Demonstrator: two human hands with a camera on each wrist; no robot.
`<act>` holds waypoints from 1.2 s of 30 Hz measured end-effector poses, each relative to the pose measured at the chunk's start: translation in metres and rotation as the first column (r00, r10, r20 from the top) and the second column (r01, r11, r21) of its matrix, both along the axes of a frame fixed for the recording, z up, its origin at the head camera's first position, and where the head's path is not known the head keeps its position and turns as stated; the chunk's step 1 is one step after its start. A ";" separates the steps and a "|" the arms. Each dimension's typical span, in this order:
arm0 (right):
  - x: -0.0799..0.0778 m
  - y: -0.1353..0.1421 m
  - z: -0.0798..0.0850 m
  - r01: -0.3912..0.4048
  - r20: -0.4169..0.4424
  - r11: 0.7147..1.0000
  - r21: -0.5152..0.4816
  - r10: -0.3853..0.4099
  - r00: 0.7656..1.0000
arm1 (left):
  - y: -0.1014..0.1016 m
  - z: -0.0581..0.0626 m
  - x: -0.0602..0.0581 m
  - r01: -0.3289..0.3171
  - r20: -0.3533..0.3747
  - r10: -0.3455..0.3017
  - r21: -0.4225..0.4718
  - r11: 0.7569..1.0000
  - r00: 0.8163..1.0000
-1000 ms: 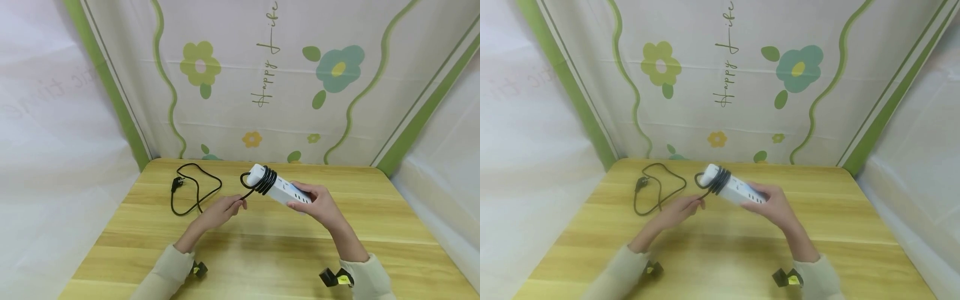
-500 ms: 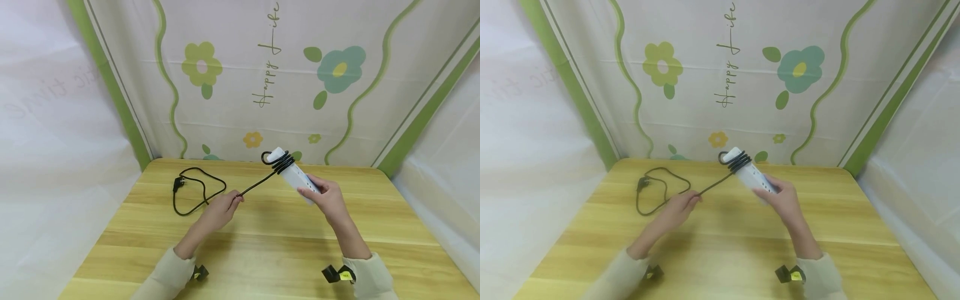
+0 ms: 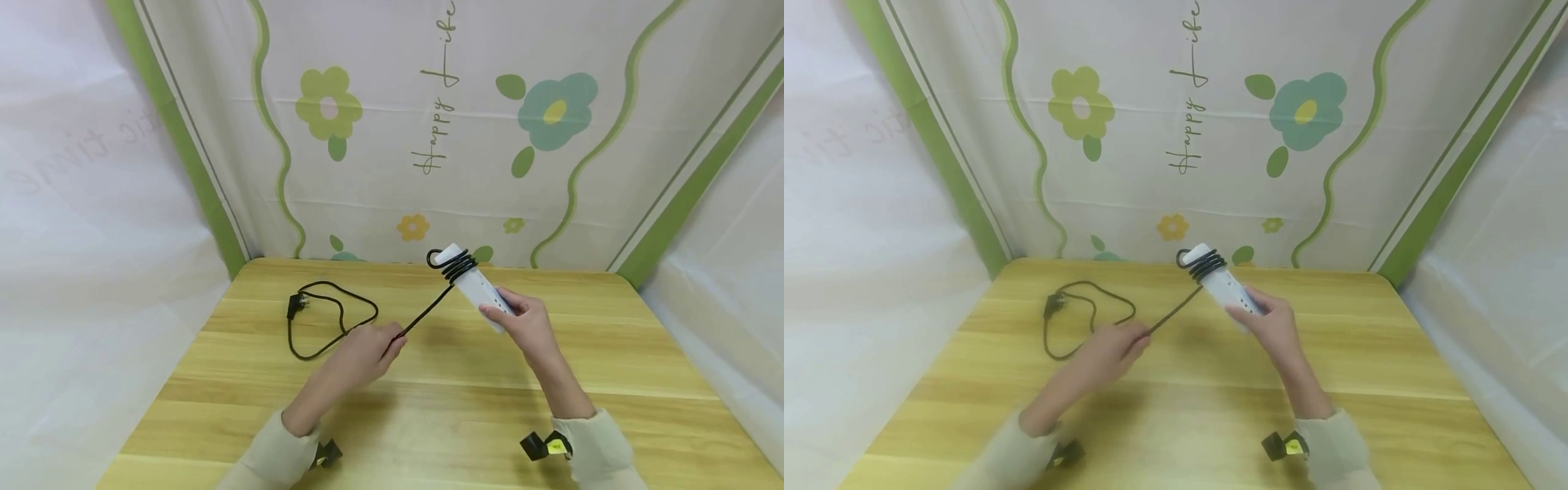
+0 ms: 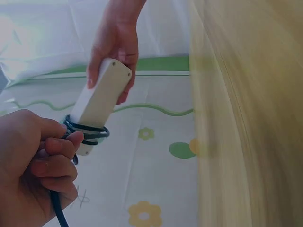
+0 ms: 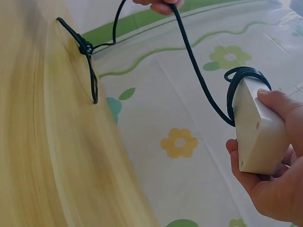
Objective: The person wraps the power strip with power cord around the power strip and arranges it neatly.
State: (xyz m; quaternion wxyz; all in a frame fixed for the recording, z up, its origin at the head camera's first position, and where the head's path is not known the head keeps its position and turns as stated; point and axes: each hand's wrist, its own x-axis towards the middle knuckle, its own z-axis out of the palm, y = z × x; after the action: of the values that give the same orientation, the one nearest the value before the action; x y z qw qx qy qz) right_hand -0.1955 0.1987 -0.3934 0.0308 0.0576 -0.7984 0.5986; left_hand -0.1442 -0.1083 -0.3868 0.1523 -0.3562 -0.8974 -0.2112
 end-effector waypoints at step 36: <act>0.022 -0.052 -0.019 -0.138 -0.140 0.791 0.596 0.271 0.952 | -0.018 0.019 0.006 -0.030 -0.299 0.028 -0.001 1.000 0.954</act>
State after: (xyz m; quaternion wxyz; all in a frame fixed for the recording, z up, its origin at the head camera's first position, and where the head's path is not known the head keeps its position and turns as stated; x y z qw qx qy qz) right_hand -0.1732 0.1463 -0.4128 0.0340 0.2160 -0.9230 0.3166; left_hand -0.1387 -0.1267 -0.3673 0.2883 -0.3713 -0.8698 -0.1501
